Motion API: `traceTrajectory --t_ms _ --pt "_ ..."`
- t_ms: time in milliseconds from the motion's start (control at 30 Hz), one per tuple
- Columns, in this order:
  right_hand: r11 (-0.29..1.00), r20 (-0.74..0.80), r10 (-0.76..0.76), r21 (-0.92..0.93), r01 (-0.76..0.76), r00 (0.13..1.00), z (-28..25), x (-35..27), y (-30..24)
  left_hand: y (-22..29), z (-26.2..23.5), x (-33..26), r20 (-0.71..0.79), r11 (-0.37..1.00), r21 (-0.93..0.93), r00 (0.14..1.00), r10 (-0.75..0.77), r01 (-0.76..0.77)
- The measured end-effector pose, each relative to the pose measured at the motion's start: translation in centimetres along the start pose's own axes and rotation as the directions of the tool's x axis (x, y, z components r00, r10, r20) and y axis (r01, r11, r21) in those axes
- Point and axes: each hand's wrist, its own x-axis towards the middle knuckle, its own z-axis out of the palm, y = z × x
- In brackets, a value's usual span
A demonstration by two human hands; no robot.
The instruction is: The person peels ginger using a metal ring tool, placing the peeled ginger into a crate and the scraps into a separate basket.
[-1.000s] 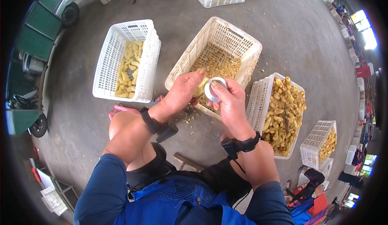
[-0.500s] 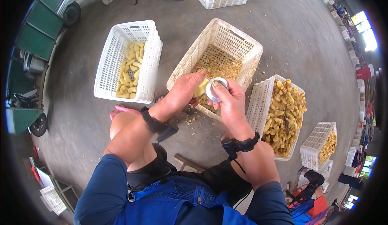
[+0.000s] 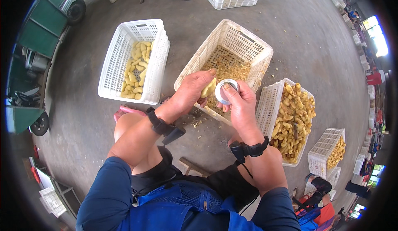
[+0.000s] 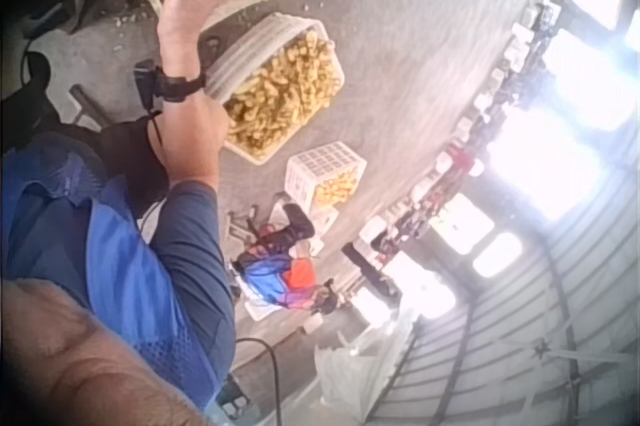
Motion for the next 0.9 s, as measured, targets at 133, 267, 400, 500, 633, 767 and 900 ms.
traceTrajectory --t_ms 133,267,400,500,633,767,900 --pt "0.997 0.040 0.010 0.070 -0.013 0.999 0.1 0.0 0.5 -0.2 0.5 -0.4 0.043 1.000 0.023 0.999 0.010 -0.011" --pt "0.995 0.027 0.094 0.013 -0.094 0.995 -0.2 0.2 -0.3 -0.5 0.3 -0.4 -0.002 0.999 0.048 1.000 0.020 -0.020" --pt "0.998 -0.066 0.054 -0.017 -0.056 0.996 -1.1 0.8 0.2 0.2 0.0 -0.3 -0.038 0.995 -0.090 0.999 0.033 -0.036" --pt "0.998 -0.059 0.046 0.051 -0.043 0.997 -0.7 0.6 -0.2 0.0 -0.5 -0.2 -0.049 0.997 -0.045 0.997 0.054 -0.057" --pt "0.995 0.013 0.042 0.093 -0.043 0.999 0.2 0.4 0.1 -0.4 -0.7 0.0 -0.034 0.999 -0.053 0.999 -0.008 0.006" --pt "0.999 0.077 0.037 0.014 -0.038 0.996 0.4 0.2 0.9 -0.1 -0.6 -0.2 -0.024 0.996 -0.083 0.999 -0.033 0.031" --pt "0.988 -0.031 0.045 -0.147 -0.049 0.999 -0.5 0.4 0.8 0.3 -0.9 -0.3 -0.049 0.997 -0.071 0.998 -0.039 0.035"
